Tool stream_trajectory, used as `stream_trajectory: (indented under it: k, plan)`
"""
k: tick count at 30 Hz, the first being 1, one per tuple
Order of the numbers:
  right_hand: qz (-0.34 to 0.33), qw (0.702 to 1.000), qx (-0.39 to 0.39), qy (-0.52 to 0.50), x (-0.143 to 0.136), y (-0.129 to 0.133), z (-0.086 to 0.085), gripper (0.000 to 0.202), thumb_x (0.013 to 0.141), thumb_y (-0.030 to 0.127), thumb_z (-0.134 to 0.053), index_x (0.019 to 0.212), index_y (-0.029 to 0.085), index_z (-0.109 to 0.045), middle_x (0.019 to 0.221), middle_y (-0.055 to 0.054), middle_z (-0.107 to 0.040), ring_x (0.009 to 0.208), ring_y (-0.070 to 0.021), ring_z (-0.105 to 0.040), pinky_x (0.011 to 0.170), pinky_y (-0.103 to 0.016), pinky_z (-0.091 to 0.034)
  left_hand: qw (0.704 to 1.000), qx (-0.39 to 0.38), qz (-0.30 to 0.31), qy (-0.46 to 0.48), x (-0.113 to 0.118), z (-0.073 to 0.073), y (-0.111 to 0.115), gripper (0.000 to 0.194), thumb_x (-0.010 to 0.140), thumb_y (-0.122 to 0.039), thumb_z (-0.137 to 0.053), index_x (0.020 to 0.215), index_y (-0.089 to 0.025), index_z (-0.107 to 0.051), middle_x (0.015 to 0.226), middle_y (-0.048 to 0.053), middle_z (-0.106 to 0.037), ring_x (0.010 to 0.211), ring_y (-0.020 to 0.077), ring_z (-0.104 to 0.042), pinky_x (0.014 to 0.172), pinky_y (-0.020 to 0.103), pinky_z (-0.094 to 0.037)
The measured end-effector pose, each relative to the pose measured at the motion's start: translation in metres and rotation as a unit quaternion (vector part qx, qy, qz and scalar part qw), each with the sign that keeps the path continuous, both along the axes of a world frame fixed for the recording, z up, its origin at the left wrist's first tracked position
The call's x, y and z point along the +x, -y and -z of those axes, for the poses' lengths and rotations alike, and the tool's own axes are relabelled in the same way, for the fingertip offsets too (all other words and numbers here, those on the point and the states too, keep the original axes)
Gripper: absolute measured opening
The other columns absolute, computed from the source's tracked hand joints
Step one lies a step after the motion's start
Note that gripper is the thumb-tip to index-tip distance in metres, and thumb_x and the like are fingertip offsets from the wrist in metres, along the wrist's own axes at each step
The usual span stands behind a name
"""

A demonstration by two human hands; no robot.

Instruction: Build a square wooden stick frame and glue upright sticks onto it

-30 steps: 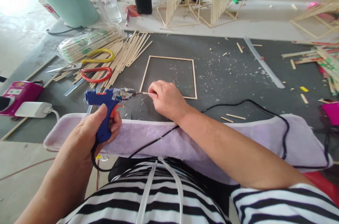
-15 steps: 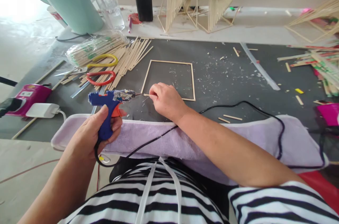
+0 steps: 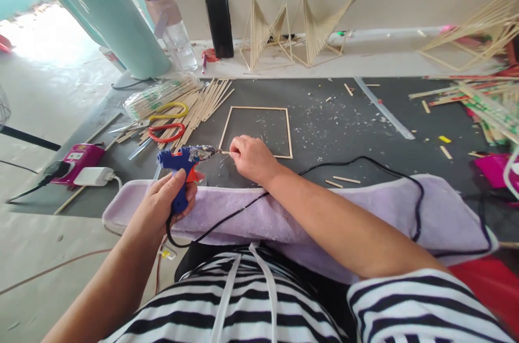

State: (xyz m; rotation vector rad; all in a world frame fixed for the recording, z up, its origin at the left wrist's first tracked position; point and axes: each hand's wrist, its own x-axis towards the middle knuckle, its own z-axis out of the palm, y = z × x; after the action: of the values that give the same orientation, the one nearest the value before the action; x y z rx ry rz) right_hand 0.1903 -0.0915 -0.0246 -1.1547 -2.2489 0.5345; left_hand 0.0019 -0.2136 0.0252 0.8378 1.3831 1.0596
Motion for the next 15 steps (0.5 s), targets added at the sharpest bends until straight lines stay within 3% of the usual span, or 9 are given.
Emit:
stream_trajectory:
  k: [8, 15]
  plan:
    - [-0.003, 1.0, -0.006, -0.03, 0.001, -0.001, -0.002, 0.013, 0.085, 0.012, -0.06, 0.077, 0.02, -0.054, 0.081, -0.004, -0.06, 0.077, -0.0181, -0.055, 0.074, -0.03, -0.04, 1.0, 0.005, 0.014, -0.026, 0.003, -0.003, -0.012, 0.046, 0.081, -0.06, -0.066, 0.093, -0.015, -0.063, 0.057, -0.005, -0.048, 0.036, 0.0061, -0.041, 0.033, 0.018, -0.022]
    - [-0.008, 0.998, 0.008, -0.067, 0.003, -0.003, 0.001, 0.014, 0.085, 0.01, -0.057, 0.076, 0.021, -0.053, 0.08, -0.003, -0.058, 0.076, -0.0172, -0.054, 0.073, -0.028, -0.04, 0.997, -0.073, 0.033, -0.011, 0.003, -0.022, 0.01, 0.045, 0.079, -0.059, -0.068, 0.091, -0.015, -0.065, 0.056, -0.004, -0.048, 0.034, 0.0062, -0.039, 0.032, 0.017, -0.017]
